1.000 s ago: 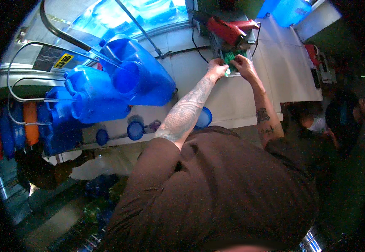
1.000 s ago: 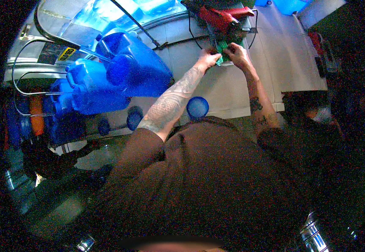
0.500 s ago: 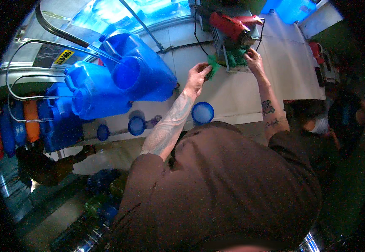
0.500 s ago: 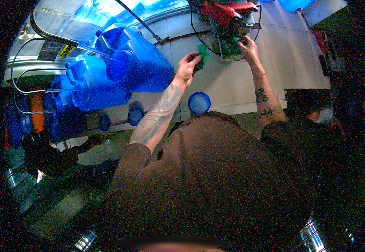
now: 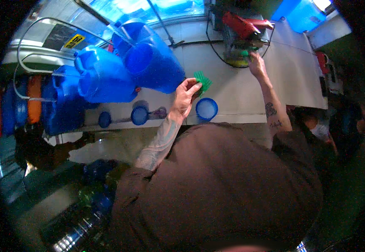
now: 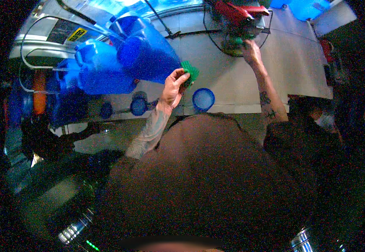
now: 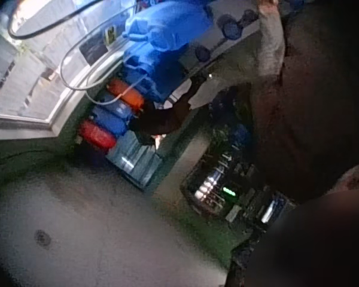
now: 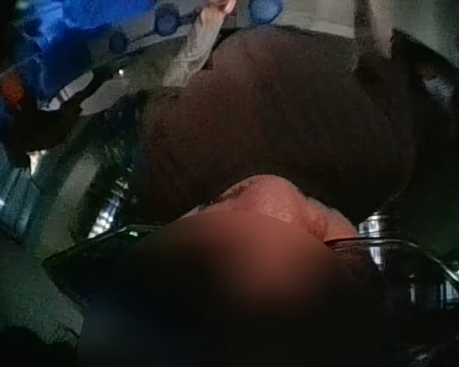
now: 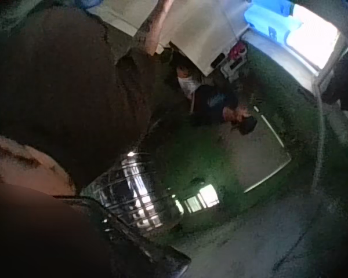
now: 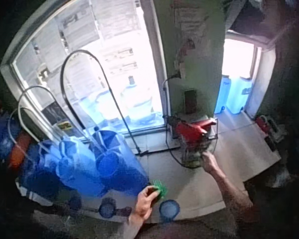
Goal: The person assembles blue plastic water containers by inserting green plastic pieces into the container openings and using a red heat gun to soften and secure the connections. The person handles multiple containers and green pieces, repeatedly applying heat to different joints.
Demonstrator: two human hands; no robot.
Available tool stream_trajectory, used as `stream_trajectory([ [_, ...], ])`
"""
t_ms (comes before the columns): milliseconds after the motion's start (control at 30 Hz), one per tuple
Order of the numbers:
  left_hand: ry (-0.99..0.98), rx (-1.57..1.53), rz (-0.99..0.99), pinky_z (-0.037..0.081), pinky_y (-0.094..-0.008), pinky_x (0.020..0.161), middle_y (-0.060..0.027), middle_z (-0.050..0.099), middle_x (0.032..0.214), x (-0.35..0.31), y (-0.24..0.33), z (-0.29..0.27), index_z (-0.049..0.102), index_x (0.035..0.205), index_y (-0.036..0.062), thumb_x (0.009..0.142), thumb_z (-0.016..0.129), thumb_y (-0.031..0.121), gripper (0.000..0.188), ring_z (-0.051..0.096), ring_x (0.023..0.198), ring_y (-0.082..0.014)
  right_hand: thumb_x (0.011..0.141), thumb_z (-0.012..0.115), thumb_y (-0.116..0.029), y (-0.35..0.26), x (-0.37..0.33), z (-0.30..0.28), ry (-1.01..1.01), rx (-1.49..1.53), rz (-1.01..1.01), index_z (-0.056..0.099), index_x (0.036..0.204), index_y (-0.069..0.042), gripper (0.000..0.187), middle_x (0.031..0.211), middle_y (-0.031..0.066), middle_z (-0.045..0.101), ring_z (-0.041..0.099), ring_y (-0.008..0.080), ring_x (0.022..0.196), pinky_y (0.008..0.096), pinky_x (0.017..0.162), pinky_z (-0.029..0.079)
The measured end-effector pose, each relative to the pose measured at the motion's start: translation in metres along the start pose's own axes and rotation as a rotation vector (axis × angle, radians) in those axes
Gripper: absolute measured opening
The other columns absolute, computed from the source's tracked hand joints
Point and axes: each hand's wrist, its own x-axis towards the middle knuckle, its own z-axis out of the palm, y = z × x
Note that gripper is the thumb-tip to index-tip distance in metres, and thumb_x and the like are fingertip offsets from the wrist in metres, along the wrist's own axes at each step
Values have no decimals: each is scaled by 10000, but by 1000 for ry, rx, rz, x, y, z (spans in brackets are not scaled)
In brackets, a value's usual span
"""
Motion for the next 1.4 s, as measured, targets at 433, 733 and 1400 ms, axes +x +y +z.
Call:
stream_trajectory([
  [433, 49, 146, 466, 504, -274, 824, -29, 645, 991, -58, 117, -11, 588, 1029, 32, 908, 607, 54, 125, 607, 915, -100, 924, 598, -87, -295, -56, -7, -385, 898, -95, 607, 1053, 25, 170, 950, 35, 626, 569, 97, 906, 256, 836, 451],
  [733, 0, -46, 919, 468, -474, 933, -151, 601, 1023, -128, 252, -184, 563, 1042, 3, 851, 621, 143, 244, 579, 1045, -304, 916, 584, -66, -411, -91, 45, -407, 951, -3, 600, 1057, 27, 170, 997, 89, 659, 616, 168, 920, 306, 851, 481],
  [1400, 671, 322, 1091, 496, -310, 841, -104, 625, 1021, -108, 518, -648, 591, 1039, -10, 880, 661, 176, 254, 595, 949, -178, 892, 584, -27, -670, -96, 285, -613, 783, -124, 589, 910, 31, 61, 883, 60, 565, 560, 137, 857, 278, 780, 454],
])
